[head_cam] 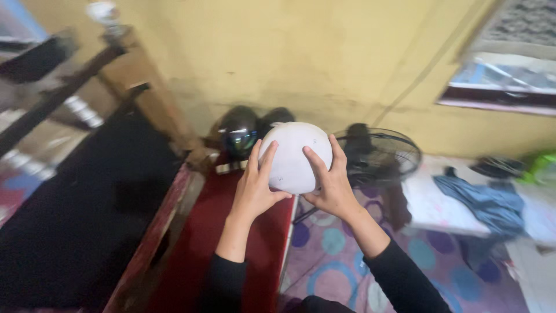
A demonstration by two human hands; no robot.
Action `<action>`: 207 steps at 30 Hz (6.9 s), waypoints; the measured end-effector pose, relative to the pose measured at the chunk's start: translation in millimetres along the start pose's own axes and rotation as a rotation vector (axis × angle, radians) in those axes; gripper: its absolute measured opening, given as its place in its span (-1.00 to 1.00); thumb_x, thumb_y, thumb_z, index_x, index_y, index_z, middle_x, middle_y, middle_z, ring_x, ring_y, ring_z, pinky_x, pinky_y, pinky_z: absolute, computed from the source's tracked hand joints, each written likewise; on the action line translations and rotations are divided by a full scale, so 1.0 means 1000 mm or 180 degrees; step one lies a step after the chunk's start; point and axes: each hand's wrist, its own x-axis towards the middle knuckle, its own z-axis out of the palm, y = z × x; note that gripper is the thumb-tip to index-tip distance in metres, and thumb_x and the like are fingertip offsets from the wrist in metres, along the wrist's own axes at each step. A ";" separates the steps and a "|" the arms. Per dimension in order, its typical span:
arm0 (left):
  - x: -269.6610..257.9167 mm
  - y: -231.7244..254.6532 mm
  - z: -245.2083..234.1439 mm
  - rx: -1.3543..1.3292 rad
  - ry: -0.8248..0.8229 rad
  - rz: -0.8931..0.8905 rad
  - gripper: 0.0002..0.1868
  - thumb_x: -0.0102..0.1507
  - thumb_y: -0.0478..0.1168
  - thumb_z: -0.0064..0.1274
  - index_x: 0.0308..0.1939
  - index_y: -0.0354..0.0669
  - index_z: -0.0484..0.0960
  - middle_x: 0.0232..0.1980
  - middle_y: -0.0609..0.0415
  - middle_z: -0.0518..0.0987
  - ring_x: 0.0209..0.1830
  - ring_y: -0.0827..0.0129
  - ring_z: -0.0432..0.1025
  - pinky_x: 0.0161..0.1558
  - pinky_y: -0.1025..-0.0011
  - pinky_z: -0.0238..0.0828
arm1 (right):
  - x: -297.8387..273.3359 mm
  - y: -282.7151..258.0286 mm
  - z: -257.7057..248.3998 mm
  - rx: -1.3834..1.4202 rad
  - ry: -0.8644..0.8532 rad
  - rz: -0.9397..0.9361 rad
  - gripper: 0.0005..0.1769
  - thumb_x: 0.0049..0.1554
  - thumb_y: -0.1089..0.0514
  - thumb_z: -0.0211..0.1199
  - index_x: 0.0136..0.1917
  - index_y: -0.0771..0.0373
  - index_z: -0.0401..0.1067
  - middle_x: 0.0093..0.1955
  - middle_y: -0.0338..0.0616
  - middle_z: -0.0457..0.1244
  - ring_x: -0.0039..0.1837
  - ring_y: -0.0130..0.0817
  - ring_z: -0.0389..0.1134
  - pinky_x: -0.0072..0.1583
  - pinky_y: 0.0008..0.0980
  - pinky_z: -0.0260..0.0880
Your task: The person untangles a power cord and wraps it around an iron, then handles a white ball and several shirts, placing the shirts on hangers and hanging them on a rack before showing a black glove and sweeping a counter with a brush.
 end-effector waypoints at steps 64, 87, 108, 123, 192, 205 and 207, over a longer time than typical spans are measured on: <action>0.380 0.329 0.854 -0.1200 -0.1062 0.0244 0.28 -0.26 -0.04 0.52 0.50 0.02 0.18 0.36 -0.15 0.40 0.33 -0.07 0.37 0.18 0.10 0.48 | -0.172 0.793 -0.449 -0.1183 -0.0376 0.1560 0.26 -0.41 0.23 0.57 0.52 -0.16 0.15 0.58 0.32 -0.15 0.55 0.44 -0.09 0.49 0.19 0.03; 0.272 0.081 1.207 0.0061 -0.1999 0.0551 -0.07 0.13 -0.05 0.32 0.50 -0.09 0.19 0.59 -0.16 0.10 0.60 -0.08 -0.05 0.50 -0.03 -0.05 | -0.393 1.095 -0.163 -0.0844 -0.0709 0.2851 0.23 -0.36 0.19 0.56 0.50 -0.29 0.09 0.61 0.13 -0.21 0.62 0.24 -0.21 0.45 0.02 0.15; 0.251 0.167 1.196 0.0027 -0.1925 0.1156 -0.09 0.16 -0.11 0.23 0.53 -0.21 0.14 0.63 -0.14 0.04 0.64 0.07 -0.11 0.51 0.03 -0.11 | -0.436 1.022 -0.196 -0.1552 -0.3428 0.3988 0.41 -0.21 -0.36 0.59 0.68 -0.26 -0.23 0.74 -0.07 -0.53 0.74 0.00 -0.61 0.44 0.63 -0.57; 0.331 0.268 1.092 0.0073 -0.1617 0.1521 -0.09 0.15 -0.08 0.23 0.51 -0.24 0.18 0.62 -0.16 0.06 0.64 0.07 -0.10 0.50 0.05 -0.11 | -0.440 1.000 -0.277 -0.2509 -0.1446 0.2904 -0.43 0.09 0.08 0.21 0.37 -0.32 0.38 0.59 -0.28 0.01 0.67 -0.12 -0.21 0.36 0.83 -0.50; -0.225 0.444 0.176 0.3766 0.1704 -0.2788 -0.69 0.16 -0.18 0.21 -0.10 -0.18 0.50 -0.29 0.04 0.54 -0.14 0.17 0.50 0.51 -0.12 -0.02 | -0.136 -0.023 -0.194 0.2140 -0.0490 -0.4045 -0.40 0.12 0.13 0.30 0.43 -0.19 0.42 0.54 -0.14 0.18 0.65 0.03 0.01 0.44 0.75 -0.51; -0.264 0.436 0.179 0.4228 0.2877 -0.3251 -0.74 0.19 -0.18 0.17 -0.14 -0.22 0.50 -0.25 0.02 0.58 -0.12 0.16 0.51 0.26 0.01 0.22 | -0.136 -0.074 -0.165 0.2790 -0.1028 -0.4703 -0.17 -0.02 -0.29 0.38 0.44 0.03 0.35 0.54 0.00 0.09 0.62 0.14 -0.11 0.35 0.81 -0.50; -0.271 0.444 0.180 0.4265 0.3074 -0.3356 -0.74 0.21 -0.17 0.17 -0.12 -0.22 0.51 -0.25 -0.01 0.58 -0.12 0.14 0.51 0.25 0.03 0.23 | -0.144 -0.082 -0.159 0.2813 -0.1103 -0.4795 -0.20 -0.05 -0.26 0.39 0.40 0.05 0.40 0.53 -0.01 0.10 0.63 0.14 -0.12 0.35 0.80 -0.51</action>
